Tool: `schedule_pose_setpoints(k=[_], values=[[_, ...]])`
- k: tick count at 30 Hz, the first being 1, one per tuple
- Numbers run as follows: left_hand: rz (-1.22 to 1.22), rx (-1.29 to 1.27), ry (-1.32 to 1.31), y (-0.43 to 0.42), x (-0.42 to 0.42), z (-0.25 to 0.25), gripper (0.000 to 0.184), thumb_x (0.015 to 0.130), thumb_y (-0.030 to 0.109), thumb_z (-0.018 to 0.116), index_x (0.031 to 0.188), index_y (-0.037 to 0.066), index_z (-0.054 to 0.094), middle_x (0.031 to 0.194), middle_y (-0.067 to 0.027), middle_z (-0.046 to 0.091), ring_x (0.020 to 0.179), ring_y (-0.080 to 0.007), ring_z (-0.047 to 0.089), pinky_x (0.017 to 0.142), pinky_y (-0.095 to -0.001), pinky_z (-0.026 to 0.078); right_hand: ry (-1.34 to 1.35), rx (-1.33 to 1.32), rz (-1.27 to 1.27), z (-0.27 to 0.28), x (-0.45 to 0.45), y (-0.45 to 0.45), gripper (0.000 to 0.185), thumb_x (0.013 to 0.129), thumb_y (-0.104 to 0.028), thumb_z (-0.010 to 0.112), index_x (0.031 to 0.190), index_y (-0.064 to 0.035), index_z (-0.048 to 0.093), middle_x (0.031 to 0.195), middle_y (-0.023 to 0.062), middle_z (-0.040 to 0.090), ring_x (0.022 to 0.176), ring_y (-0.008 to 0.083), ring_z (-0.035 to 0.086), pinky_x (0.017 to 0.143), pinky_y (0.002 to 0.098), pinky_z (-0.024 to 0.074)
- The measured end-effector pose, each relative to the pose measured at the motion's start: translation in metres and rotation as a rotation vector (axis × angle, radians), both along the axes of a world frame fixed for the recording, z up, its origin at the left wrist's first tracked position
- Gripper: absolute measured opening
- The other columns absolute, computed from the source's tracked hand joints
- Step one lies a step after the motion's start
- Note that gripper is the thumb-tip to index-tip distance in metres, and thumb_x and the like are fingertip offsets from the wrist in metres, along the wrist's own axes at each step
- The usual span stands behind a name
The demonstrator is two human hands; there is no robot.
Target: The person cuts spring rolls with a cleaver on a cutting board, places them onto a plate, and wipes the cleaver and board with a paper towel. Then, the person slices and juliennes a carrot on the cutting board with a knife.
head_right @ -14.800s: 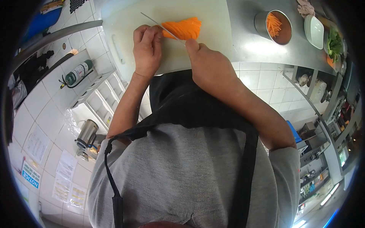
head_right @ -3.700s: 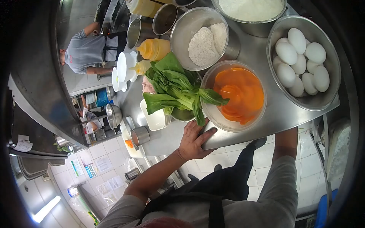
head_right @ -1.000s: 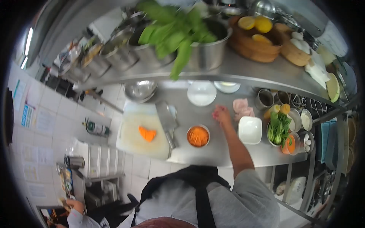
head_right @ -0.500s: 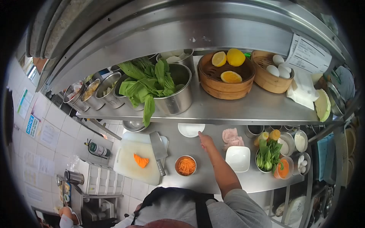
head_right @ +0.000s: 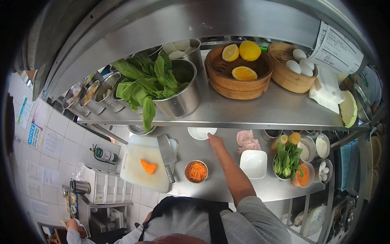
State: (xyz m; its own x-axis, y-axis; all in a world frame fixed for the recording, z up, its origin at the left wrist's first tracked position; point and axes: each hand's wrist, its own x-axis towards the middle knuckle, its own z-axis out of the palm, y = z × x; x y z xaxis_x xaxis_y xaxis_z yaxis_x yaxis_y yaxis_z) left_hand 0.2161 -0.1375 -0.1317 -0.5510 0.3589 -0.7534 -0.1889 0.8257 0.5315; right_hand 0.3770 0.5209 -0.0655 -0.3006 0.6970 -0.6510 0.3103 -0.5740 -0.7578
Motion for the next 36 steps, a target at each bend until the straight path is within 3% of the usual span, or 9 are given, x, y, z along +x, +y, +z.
schedule_pose_setpoints(k=[6, 10, 11, 12, 16, 20, 25, 31, 36], values=[[-1.169, 0.013, 0.44, -0.032, -0.017, -0.007, 0.032, 0.099, 0.031, 0.065, 0.124, 0.016, 0.078, 0.12, -0.0194, 0.078, 0.111, -0.0382, 0.074, 0.096, -0.0505, 0.06, 0.036, 0.079, -0.076, -0.035, -0.007, 0.001, 0.041, 0.098, -0.047, 0.075, 0.084, -0.0088, 0.074, 0.088, 0.0042, 0.069, 0.081, 0.0177, 0.058, 0.071, 0.0408, 0.0455], [-0.992, 0.035, 0.581, -0.047, -0.023, -0.025, 0.034, 0.106, 0.032, 0.06, 0.129, 0.01, 0.074, 0.113, -0.0206, 0.077, 0.108, -0.0373, 0.074, 0.093, -0.0494, 0.059, 0.084, 0.053, -0.055, -0.048, 0.004, 0.004, 0.034, 0.101, -0.052, 0.074, 0.087, -0.0208, 0.074, 0.075, -0.0059, 0.059, 0.062, 0.0088, 0.042, 0.054, 0.0309, 0.037], [-0.508, -0.029, 0.145, -0.058, -0.039, -0.002, 0.038, 0.11, 0.038, 0.06, 0.12, 0.004, 0.076, 0.101, -0.0131, 0.078, 0.097, -0.0285, 0.073, 0.088, -0.0437, 0.058, 0.173, -0.101, -0.021, -0.032, 0.015, 0.005, 0.033, 0.104, -0.052, 0.073, 0.09, -0.0218, 0.074, 0.076, -0.0089, 0.063, 0.062, 0.0053, 0.048, 0.053, 0.0257, 0.0378], [-0.288, 0.173, 0.277, -0.055, -0.043, -0.01, 0.047, 0.111, 0.046, 0.063, 0.111, 0.001, 0.077, 0.094, -0.0066, 0.076, 0.092, -0.021, 0.07, 0.084, -0.0386, 0.056, 0.301, -0.196, -0.029, -0.037, 0.022, 0.012, 0.033, 0.105, -0.053, 0.072, 0.091, -0.0233, 0.072, 0.076, -0.0108, 0.066, 0.062, 0.0036, 0.053, 0.053, 0.0214, 0.0386], [0.104, 0.323, 0.258, 0.03, -0.097, 0.054, 0.039, 0.11, 0.036, 0.069, 0.133, 0.005, 0.073, 0.108, -0.0028, 0.077, 0.097, -0.0136, 0.072, 0.081, -0.0308, 0.054, 0.465, -0.283, -0.087, -0.019, 0.075, 0.01, 0.038, 0.103, -0.057, 0.074, 0.109, -0.0195, 0.069, 0.105, -0.0028, 0.073, 0.104, 0.017, 0.066, 0.095, 0.0357, 0.0492], [0.128, 0.589, 0.262, 0.093, -0.144, 0.111, 0.037, 0.11, 0.031, 0.071, 0.136, 0.004, 0.071, 0.119, -0.0031, 0.076, 0.105, -0.0138, 0.073, 0.091, -0.0284, 0.052, 0.583, -0.067, -0.113, 0.014, 0.132, -0.002, 0.035, 0.11, -0.045, 0.067, 0.125, -0.0135, 0.067, 0.122, 0.0031, 0.073, 0.113, 0.0216, 0.068, 0.101, 0.0387, 0.0505], [-0.071, 0.546, 0.397, 0.144, -0.188, 0.131, 0.043, 0.1, 0.022, 0.08, 0.137, 0.002, 0.07, 0.127, -0.0133, 0.076, 0.115, -0.0244, 0.073, 0.104, -0.038, 0.056, 0.594, 0.245, -0.112, 0.182, 0.124, -0.135, 0.034, 0.114, -0.037, 0.061, 0.131, -0.0084, 0.065, 0.135, 0.0098, 0.071, 0.115, 0.0199, 0.069, 0.105, 0.0399, 0.0534], [-0.506, 0.723, 0.763, 0.199, -0.229, 0.14, 0.089, 0.079, 0.035, 0.096, 0.155, 0.01, 0.057, 0.156, -0.019, 0.058, 0.153, -0.0413, 0.044, 0.122, -0.0534, 0.041, 0.17, 0.244, 0.213, 0.199, 0.03, -0.259, 0.031, 0.111, -0.034, 0.066, 0.127, -0.0078, 0.069, 0.123, 0.0014, 0.073, 0.112, 0.0131, 0.068, 0.098, 0.0324, 0.0539], [-0.801, 0.637, 0.719, 0.223, -0.261, 0.13, 0.105, 0.075, 0.041, 0.098, 0.164, 0.015, 0.049, 0.159, -0.0136, 0.057, 0.159, -0.0426, 0.036, 0.124, -0.0587, 0.034, -0.078, 0.287, 0.54, 0.209, -0.012, -0.316, 0.034, 0.108, -0.026, 0.068, 0.133, -0.0037, 0.069, 0.118, 0.0004, 0.072, 0.108, 0.0117, 0.066, 0.097, 0.0311, 0.0516]])
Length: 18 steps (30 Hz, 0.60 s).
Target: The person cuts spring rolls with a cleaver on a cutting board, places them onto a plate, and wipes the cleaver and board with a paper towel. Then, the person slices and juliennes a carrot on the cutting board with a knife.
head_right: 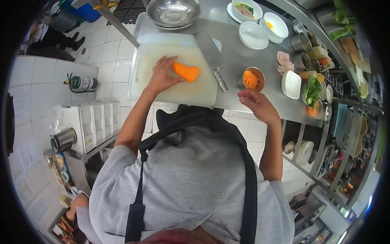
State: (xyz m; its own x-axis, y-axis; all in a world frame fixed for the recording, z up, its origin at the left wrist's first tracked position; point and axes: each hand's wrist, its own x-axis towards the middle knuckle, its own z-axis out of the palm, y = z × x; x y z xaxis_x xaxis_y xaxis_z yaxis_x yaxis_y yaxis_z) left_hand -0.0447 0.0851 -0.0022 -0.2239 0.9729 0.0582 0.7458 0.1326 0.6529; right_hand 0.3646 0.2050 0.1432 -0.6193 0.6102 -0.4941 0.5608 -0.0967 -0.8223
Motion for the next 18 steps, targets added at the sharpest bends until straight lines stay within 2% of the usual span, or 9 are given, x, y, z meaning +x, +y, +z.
schedule_pose_setpoints(k=[2, 5, 9, 11, 12, 14, 16, 18], values=[[-0.041, -0.053, 0.001, 0.003, -0.006, 0.0, 0.106, 0.075, 0.042, 0.098, 0.164, 0.016, 0.048, 0.159, -0.0125, 0.057, 0.159, -0.0423, 0.036, 0.125, -0.0598, 0.032, -0.121, -0.001, -0.027, 0.009, -0.009, -0.012, 0.033, 0.107, -0.028, 0.072, 0.131, -0.0046, 0.071, 0.112, -0.0024, 0.07, 0.106, 0.0094, 0.061, 0.096, 0.0282, 0.0495], [-0.041, -0.07, -0.021, -0.005, -0.007, -0.012, 0.108, 0.075, 0.043, 0.097, 0.166, 0.016, 0.046, 0.161, -0.0125, 0.057, 0.16, -0.0422, 0.035, 0.125, -0.0578, 0.032, -0.108, 0.003, -0.088, 0.005, -0.002, -0.02, 0.034, 0.108, -0.028, 0.072, 0.131, -0.003, 0.071, 0.113, -0.0012, 0.07, 0.106, 0.0096, 0.061, 0.097, 0.028, 0.0492], [-0.013, 0.085, -0.039, -0.02, -0.004, -0.035, 0.109, 0.075, 0.045, 0.097, 0.167, 0.018, 0.045, 0.161, -0.0172, 0.054, 0.161, -0.0427, 0.033, 0.126, -0.0581, 0.03, -0.113, 0.002, -0.103, -0.01, 0.014, -0.026, 0.035, 0.108, -0.029, 0.072, 0.13, -0.0014, 0.071, 0.111, -0.0002, 0.071, 0.105, 0.009, 0.062, 0.096, 0.0277, 0.0503], [-0.035, 0.169, -0.026, -0.005, 0.0, -0.029, 0.111, 0.074, 0.047, 0.097, 0.167, 0.019, 0.045, 0.163, -0.0189, 0.051, 0.161, -0.0435, 0.032, 0.126, -0.059, 0.029, -0.143, 0.087, -0.074, -0.017, 0.02, -0.027, 0.034, 0.107, -0.028, 0.072, 0.129, -0.002, 0.071, 0.108, 0.001, 0.072, 0.103, 0.0098, 0.063, 0.094, 0.029, 0.0518], [-0.015, 0.165, 0.014, -0.005, 0.007, -0.023, 0.113, 0.072, 0.05, 0.097, 0.167, 0.019, 0.045, 0.165, -0.0198, 0.047, 0.161, -0.045, 0.031, 0.127, -0.0605, 0.028, -0.183, 0.08, -0.058, -0.026, 0.025, -0.025, 0.034, 0.107, -0.029, 0.07, 0.131, -0.0049, 0.07, 0.11, -0.0025, 0.07, 0.101, 0.0091, 0.063, 0.09, 0.0289, 0.0526], [-0.032, 0.193, 0.045, 0.001, 0.023, -0.015, 0.115, 0.07, 0.053, 0.097, 0.167, 0.02, 0.045, 0.168, -0.0207, 0.042, 0.161, -0.0465, 0.03, 0.127, -0.062, 0.027, -0.143, 0.091, -0.068, -0.037, 0.024, -0.026, 0.041, 0.106, -0.029, 0.072, 0.137, -0.0036, 0.067, 0.11, 0.0003, 0.071, 0.1, 0.0101, 0.064, 0.09, 0.0294, 0.0533], [-0.034, 0.192, 0.108, 0.007, 0.035, -0.012, 0.119, 0.068, 0.058, 0.097, 0.167, 0.02, 0.045, 0.172, -0.0198, 0.036, 0.161, -0.0489, 0.028, 0.126, -0.0644, 0.026, -0.15, 0.085, -0.064, -0.018, 0.004, -0.019, 0.055, 0.104, -0.03, 0.073, 0.149, -0.0025, 0.058, 0.107, 0.0045, 0.073, 0.094, 0.0119, 0.067, 0.087, 0.0308, 0.0555], [-0.047, 0.211, 0.126, 0.013, 0.043, -0.013, 0.118, 0.068, 0.058, 0.097, 0.167, 0.019, 0.045, 0.171, -0.0205, 0.036, 0.161, -0.0492, 0.028, 0.126, -0.0644, 0.028, -0.132, 0.089, -0.186, -0.014, -0.01, 0.009, 0.071, 0.103, -0.031, 0.074, 0.162, -0.0026, 0.046, 0.101, 0.0082, 0.074, 0.086, 0.0146, 0.07, 0.078, 0.0314, 0.0579]])
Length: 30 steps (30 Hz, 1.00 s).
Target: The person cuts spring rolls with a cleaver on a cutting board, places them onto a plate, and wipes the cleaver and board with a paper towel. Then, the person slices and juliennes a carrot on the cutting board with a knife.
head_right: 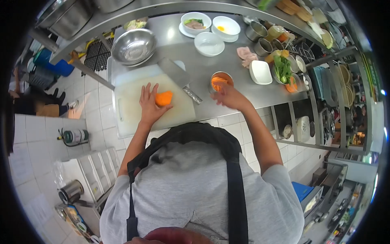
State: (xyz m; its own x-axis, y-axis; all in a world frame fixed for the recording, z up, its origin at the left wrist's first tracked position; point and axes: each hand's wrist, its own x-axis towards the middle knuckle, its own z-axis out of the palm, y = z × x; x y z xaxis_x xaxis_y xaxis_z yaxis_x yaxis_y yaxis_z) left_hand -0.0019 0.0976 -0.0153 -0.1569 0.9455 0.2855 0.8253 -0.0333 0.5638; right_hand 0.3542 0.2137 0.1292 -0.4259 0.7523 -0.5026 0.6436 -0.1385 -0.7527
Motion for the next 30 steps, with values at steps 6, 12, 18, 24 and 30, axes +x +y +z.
schedule_pose_setpoints(k=[6, 12, 18, 24, 30], values=[[0.044, 0.068, -0.046, 0.001, 0.003, -0.008, 0.115, 0.069, 0.055, 0.098, 0.165, 0.016, 0.047, 0.172, -0.0248, 0.034, 0.16, -0.0501, 0.03, 0.126, -0.0621, 0.032, -0.017, -0.006, -0.196, -0.001, -0.038, 0.126, 0.084, 0.102, -0.029, 0.074, 0.169, -0.0006, 0.032, 0.098, 0.0123, 0.077, 0.077, 0.0193, 0.074, 0.065, 0.0314, 0.0586], [0.115, 0.049, -0.134, -0.004, 0.001, -0.013, 0.11, 0.074, 0.055, 0.095, 0.164, 0.016, 0.047, 0.174, -0.0265, 0.032, 0.156, -0.0481, 0.037, 0.126, -0.0575, 0.037, 0.014, -0.085, 0.09, -0.046, -0.044, 0.085, 0.094, 0.104, -0.034, 0.073, 0.173, -0.0007, 0.018, 0.094, 0.0126, 0.079, 0.07, 0.0197, 0.073, 0.062, 0.0372, 0.0589], [0.073, 0.087, -0.305, 0.005, -0.015, -0.032, 0.089, 0.092, 0.042, 0.085, 0.163, 0.005, 0.047, 0.17, -0.0324, 0.036, 0.158, -0.047, 0.037, 0.129, -0.0509, 0.034, -0.062, 0.533, 0.503, -0.124, -0.036, 0.032, 0.091, 0.097, -0.04, 0.077, 0.167, 0.0007, 0.037, 0.099, 0.0184, 0.078, 0.079, 0.0226, 0.078, 0.073, 0.0374, 0.0611], [0.012, 0.02, -0.537, 0.012, -0.022, -0.034, 0.072, 0.105, 0.03, 0.074, 0.165, 0.005, 0.045, 0.169, -0.0241, 0.042, 0.158, -0.0376, 0.039, 0.13, -0.0459, 0.032, 0.153, 0.114, -0.05, -0.062, -0.027, 0.077, 0.097, 0.097, -0.034, 0.077, 0.168, 0.0105, 0.027, 0.094, 0.0168, 0.077, 0.072, 0.0211, 0.075, 0.065, 0.0376, 0.0604], [0.121, -0.048, -0.714, 0.015, -0.016, -0.032, 0.077, 0.105, 0.034, 0.076, 0.166, 0.0, 0.041, 0.167, -0.0215, 0.044, 0.156, -0.0328, 0.042, 0.128, -0.044, 0.035, 0.104, 0.261, -0.104, 0.0, -0.01, 0.092, 0.095, 0.098, -0.042, 0.074, 0.164, 0.0117, 0.033, 0.089, 0.0158, 0.079, 0.078, 0.0301, 0.078, 0.082, 0.0419, 0.0622]])
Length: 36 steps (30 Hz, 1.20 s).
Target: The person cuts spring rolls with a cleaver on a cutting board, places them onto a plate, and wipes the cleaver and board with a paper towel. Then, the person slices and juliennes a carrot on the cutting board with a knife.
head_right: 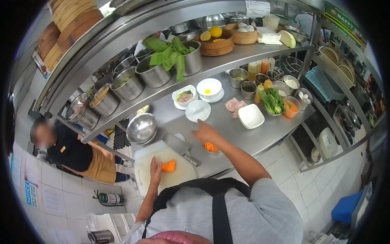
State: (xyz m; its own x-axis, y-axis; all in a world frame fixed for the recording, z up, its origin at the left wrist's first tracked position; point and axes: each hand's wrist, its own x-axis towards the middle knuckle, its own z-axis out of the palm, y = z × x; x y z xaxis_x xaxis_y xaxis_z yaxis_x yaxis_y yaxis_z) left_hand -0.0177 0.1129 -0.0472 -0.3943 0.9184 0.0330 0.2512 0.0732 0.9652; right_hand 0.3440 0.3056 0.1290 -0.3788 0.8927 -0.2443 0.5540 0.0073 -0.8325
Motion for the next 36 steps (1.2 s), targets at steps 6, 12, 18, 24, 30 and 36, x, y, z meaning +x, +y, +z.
schedule_pose_setpoints(k=[6, 12, 18, 24, 30, 36], values=[[-0.059, 0.088, 0.221, -0.01, 0.007, -0.01, 0.086, 0.097, 0.029, 0.085, 0.164, -0.002, 0.041, 0.164, -0.0252, 0.045, 0.152, -0.0373, 0.045, 0.128, -0.0459, 0.035, -0.227, 0.314, 0.622, -0.093, -0.01, -0.056, 0.083, 0.098, -0.046, 0.074, 0.162, -0.0009, 0.048, 0.118, 0.0233, 0.078, 0.109, 0.0354, 0.076, 0.096, 0.0457, 0.0587], [-0.005, 0.022, 0.369, -0.021, 0.02, -0.007, 0.093, 0.092, 0.029, 0.089, 0.165, 0.0, 0.039, 0.166, -0.0269, 0.041, 0.155, -0.0417, 0.041, 0.13, -0.0491, 0.033, -0.328, 0.222, 0.664, -0.051, -0.021, -0.092, 0.062, 0.096, -0.045, 0.076, 0.146, -0.0101, 0.067, 0.133, 0.0232, 0.069, 0.126, 0.0415, 0.066, 0.106, 0.0507, 0.0541], [0.034, 0.067, 0.425, -0.035, 0.032, -0.005, 0.102, 0.088, 0.035, 0.093, 0.166, 0.0, 0.037, 0.165, -0.0284, 0.041, 0.155, -0.0444, 0.04, 0.129, -0.0507, 0.033, -0.396, 0.267, 0.54, -0.076, -0.052, -0.082, 0.07, 0.095, -0.039, 0.078, 0.156, -0.0112, 0.057, 0.143, 0.0249, 0.062, 0.134, 0.0454, 0.06, 0.111, 0.0535, 0.0524], [0.088, 0.014, 0.455, -0.044, 0.029, 0.005, 0.106, 0.083, 0.042, 0.096, 0.162, -0.003, 0.041, 0.163, -0.0285, 0.045, 0.153, -0.0429, 0.043, 0.128, -0.0495, 0.036, -0.421, 0.259, 0.575, -0.108, -0.092, -0.082, 0.079, 0.095, -0.037, 0.08, 0.161, -0.0083, 0.047, 0.145, 0.0299, 0.057, 0.128, 0.0495, 0.065, 0.108, 0.0553, 0.0552], [0.06, -0.079, 0.507, -0.033, 0.039, 0.028, 0.116, 0.072, 0.055, 0.098, 0.163, 0.006, 0.046, 0.164, -0.0284, 0.044, 0.155, -0.0459, 0.04, 0.128, -0.0533, 0.035, -0.509, 0.201, 0.43, -0.117, -0.111, -0.072, 0.061, 0.096, -0.023, 0.072, 0.15, -0.007, 0.049, 0.145, 0.033, 0.056, 0.122, 0.0517, 0.067, 0.104, 0.0567, 0.0561], [-0.012, -0.144, 0.832, -0.008, 0.042, 0.038, 0.113, 0.067, 0.067, 0.094, 0.163, 0.024, 0.052, 0.169, -0.0224, 0.042, 0.163, -0.0459, 0.024, 0.127, -0.069, 0.027, -0.18, 0.118, 0.243, -0.095, -0.068, -0.083, 0.041, 0.102, -0.026, 0.064, 0.135, -0.0039, 0.055, 0.097, 0.0257, 0.073, 0.093, 0.0458, 0.075, 0.082, 0.0553, 0.0579]])
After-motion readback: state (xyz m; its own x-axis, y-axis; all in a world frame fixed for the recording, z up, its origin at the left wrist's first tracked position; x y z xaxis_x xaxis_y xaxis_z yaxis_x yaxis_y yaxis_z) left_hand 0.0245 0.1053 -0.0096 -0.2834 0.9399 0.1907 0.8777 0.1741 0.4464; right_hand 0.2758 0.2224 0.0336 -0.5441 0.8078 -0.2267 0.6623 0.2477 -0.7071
